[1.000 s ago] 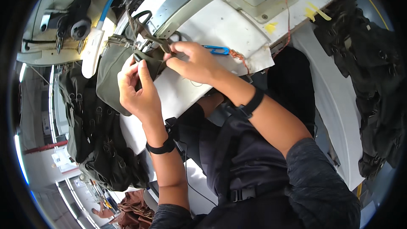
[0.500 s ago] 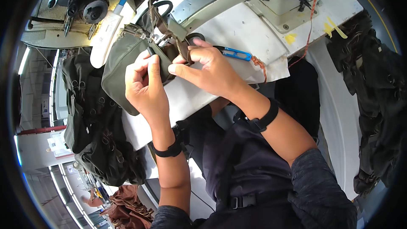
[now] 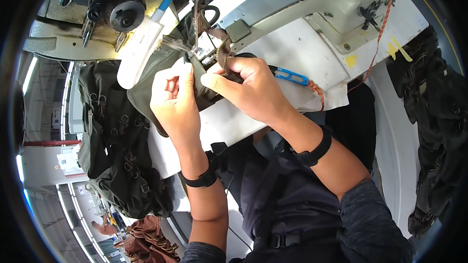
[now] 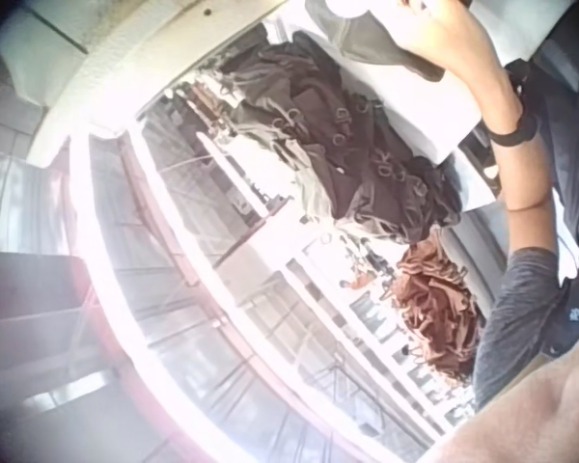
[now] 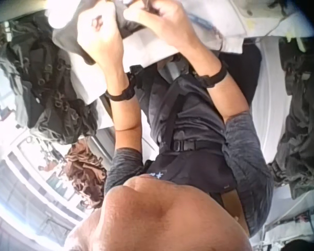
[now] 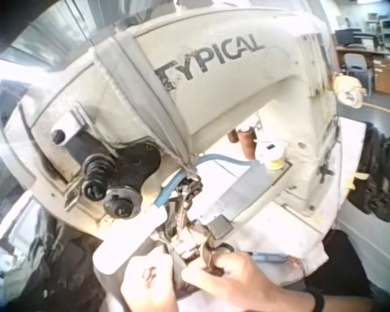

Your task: The person uses a sewing machine to stitch the zipper area of a green canvas bag. They trim loose threads with scissors, adjust the bag's position under the needle, and guide the fabric through the machine. The person handles multiple bags, stacking finished ones and preparing new ones for sewing.

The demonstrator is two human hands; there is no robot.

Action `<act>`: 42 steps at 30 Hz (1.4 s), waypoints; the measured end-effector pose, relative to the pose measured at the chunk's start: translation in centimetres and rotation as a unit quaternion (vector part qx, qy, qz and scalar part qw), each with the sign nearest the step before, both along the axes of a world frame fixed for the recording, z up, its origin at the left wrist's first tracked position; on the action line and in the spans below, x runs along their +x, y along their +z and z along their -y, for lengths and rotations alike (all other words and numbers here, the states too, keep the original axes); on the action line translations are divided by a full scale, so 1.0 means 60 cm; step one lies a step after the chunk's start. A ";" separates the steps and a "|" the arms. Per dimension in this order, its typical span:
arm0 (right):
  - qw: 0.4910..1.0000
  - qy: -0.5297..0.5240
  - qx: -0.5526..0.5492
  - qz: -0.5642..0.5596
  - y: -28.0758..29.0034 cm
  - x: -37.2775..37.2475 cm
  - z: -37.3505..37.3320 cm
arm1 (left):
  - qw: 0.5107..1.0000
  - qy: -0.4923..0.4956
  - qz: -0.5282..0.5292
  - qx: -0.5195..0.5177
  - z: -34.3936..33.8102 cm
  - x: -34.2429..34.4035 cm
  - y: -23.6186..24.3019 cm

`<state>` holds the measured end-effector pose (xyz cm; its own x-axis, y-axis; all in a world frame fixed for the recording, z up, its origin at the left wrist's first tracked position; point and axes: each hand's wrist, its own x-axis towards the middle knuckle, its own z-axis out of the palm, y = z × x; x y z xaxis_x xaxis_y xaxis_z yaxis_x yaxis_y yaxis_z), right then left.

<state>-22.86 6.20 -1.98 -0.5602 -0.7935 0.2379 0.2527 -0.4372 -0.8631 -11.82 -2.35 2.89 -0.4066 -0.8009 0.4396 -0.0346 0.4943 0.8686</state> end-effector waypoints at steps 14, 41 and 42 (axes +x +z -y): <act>0.994 -0.019 0.104 -0.025 0.032 -0.012 0.023 | 0.992 0.044 0.103 -0.061 0.036 -0.025 0.029; 0.983 0.103 0.111 0.107 0.068 -0.009 -0.032 | 0.849 0.005 0.250 -0.466 -0.007 0.062 0.012; 0.985 0.091 0.108 0.101 0.069 -0.012 -0.030 | 0.850 0.005 0.251 -0.463 -0.007 0.061 0.015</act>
